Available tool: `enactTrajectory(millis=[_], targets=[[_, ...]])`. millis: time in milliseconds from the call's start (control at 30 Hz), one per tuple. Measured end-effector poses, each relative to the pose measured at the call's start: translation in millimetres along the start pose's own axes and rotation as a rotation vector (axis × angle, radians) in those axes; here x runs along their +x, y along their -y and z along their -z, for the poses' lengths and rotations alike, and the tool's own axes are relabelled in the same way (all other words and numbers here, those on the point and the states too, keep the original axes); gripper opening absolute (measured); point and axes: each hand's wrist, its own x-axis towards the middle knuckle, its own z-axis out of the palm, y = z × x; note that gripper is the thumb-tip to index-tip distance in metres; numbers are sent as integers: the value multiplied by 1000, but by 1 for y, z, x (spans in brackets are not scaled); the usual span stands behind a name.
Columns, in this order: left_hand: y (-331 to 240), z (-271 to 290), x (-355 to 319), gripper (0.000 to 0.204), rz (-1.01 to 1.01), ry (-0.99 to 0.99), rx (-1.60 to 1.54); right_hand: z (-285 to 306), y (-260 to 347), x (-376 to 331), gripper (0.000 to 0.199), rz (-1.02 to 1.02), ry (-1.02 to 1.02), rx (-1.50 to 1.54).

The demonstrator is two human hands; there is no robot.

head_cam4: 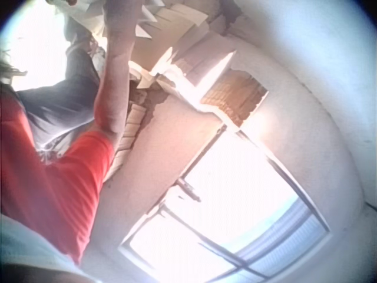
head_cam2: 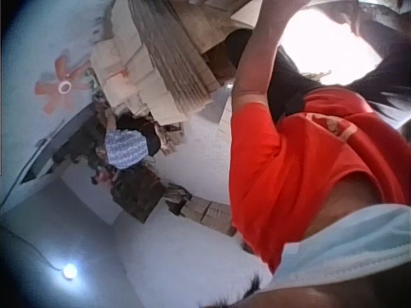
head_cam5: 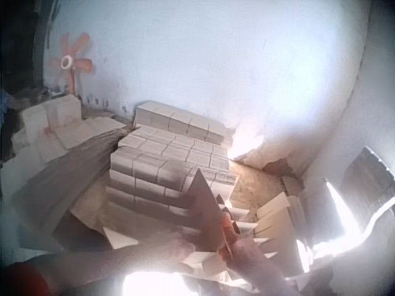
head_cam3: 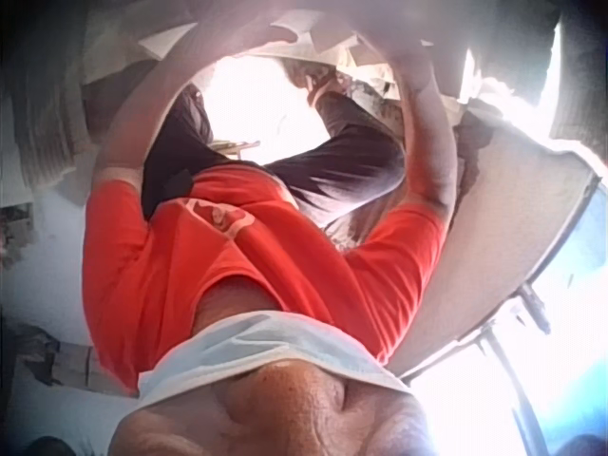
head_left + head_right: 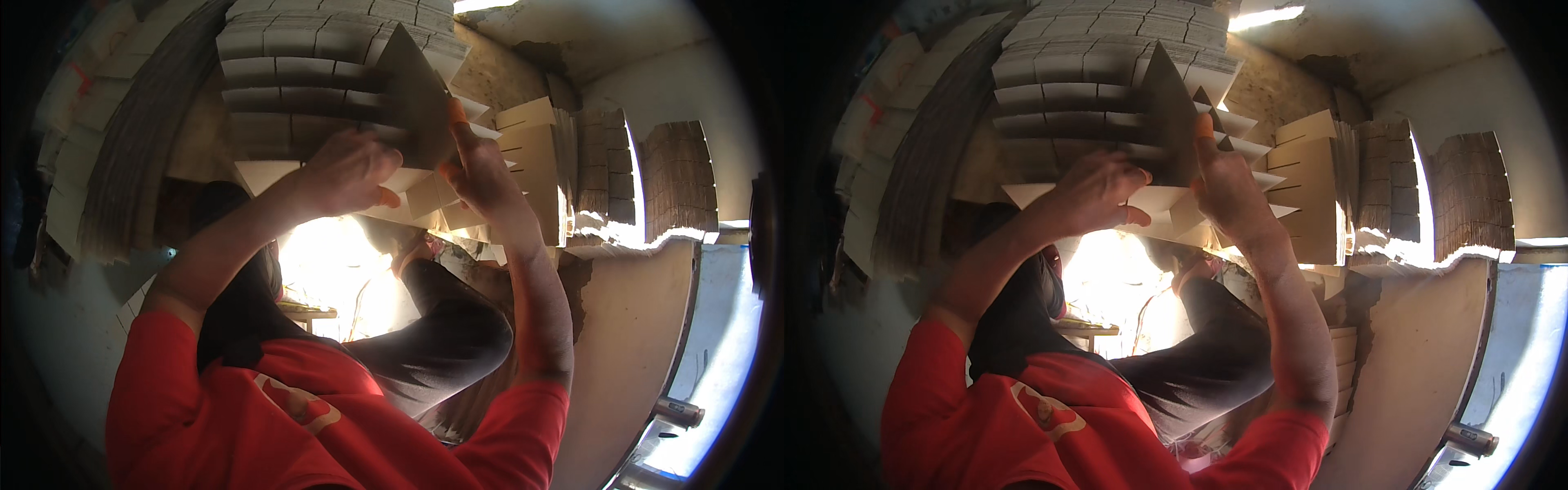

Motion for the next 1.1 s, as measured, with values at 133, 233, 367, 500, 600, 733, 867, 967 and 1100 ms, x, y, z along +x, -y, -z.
enactTrajectory(millis=[133,233,367,500,600,733,867,967,1100], targets=[[16,-31,-10,16,78,-41,-148,3,-2,-3,78,68,-28,-118],[20,-33,-11,12,72,-94,-204,-7,-7,-8,82,39,-4,-196],[13,-29,-6,13,77,-52,-142,-51,-20,-25,86,30,70,-123],[8,-22,-14,25,133,-74,-190,-46,-25,-41,63,32,-187,-173],[9,-19,-27,36,3,-267,-211,-26,-76,-58,40,-82,-663,-404],[11,-13,-43,41,3,-343,-68,-7,-162,-98,52,-669,-632,-855],[15,-5,-52,42,9,-398,-5,-10,-198,-114,63,-747,-398,-853],[19,-5,-52,42,7,-439,30,-1,-223,-114,48,-761,-402,-655],[23,-2,-61,39,70,-376,9,15,-199,-108,31,-837,-495,-428]])
